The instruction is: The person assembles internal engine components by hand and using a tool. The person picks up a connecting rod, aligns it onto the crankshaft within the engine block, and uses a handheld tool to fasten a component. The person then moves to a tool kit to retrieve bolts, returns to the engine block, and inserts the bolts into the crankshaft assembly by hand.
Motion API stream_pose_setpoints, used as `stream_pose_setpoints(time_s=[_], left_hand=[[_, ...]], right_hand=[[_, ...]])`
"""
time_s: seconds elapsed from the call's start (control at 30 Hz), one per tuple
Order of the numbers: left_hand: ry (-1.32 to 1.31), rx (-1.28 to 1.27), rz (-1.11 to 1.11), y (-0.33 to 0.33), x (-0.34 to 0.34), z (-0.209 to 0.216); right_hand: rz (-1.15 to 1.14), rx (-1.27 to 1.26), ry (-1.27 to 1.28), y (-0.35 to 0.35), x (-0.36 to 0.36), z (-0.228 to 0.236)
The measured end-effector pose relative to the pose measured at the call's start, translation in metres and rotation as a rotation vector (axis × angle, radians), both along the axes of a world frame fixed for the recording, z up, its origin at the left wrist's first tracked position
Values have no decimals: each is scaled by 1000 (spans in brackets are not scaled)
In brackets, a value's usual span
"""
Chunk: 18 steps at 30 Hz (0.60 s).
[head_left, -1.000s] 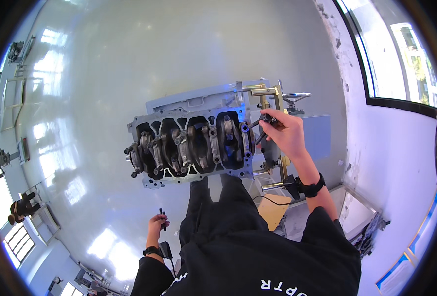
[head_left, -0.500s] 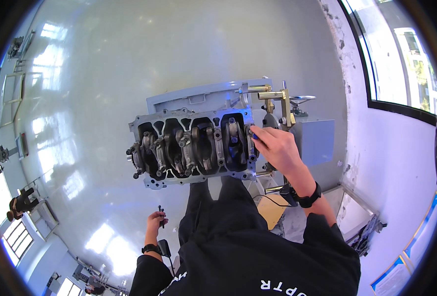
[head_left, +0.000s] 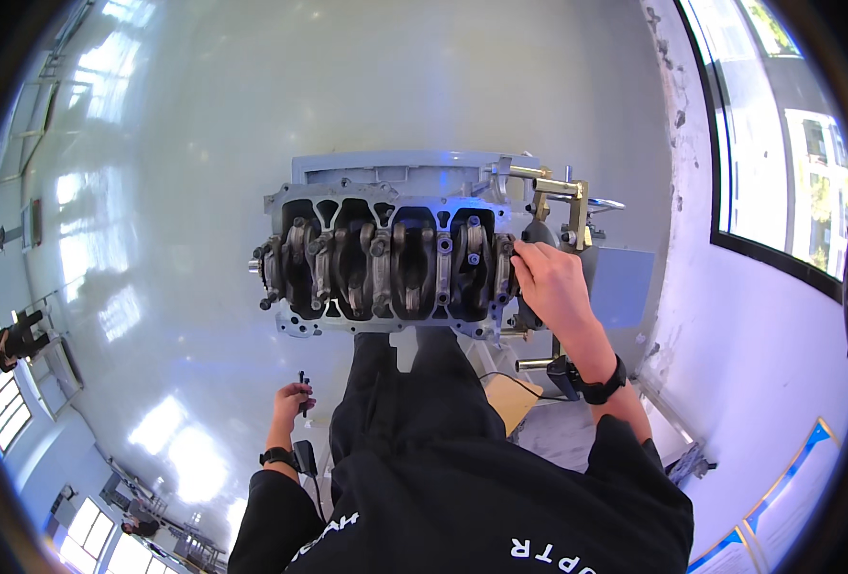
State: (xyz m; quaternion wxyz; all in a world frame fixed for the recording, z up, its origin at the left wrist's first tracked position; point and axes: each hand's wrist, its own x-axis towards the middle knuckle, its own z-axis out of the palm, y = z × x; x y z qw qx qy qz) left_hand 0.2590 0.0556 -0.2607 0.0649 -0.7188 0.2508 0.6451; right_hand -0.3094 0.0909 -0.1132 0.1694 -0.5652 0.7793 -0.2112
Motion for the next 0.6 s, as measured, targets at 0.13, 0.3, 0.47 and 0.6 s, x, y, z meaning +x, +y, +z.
stream_pose_setpoints(time_s=[0.13, 0.3, 0.47, 0.6], left_hand=[[17, 7, 13, 5, -1, -12], [67, -7, -15, 6, -3, -24], [77, -17, 28, 8, -4, -24], [83, -17, 18, 13, 5, -33]], right_hand=[[-45, -64, -1, -9, 15, -10], [-132, -19, -37, -4, 12, -4], [-112, 51, 43, -8, 10, 1], [-176, 289, -77, -13, 7, 2]])
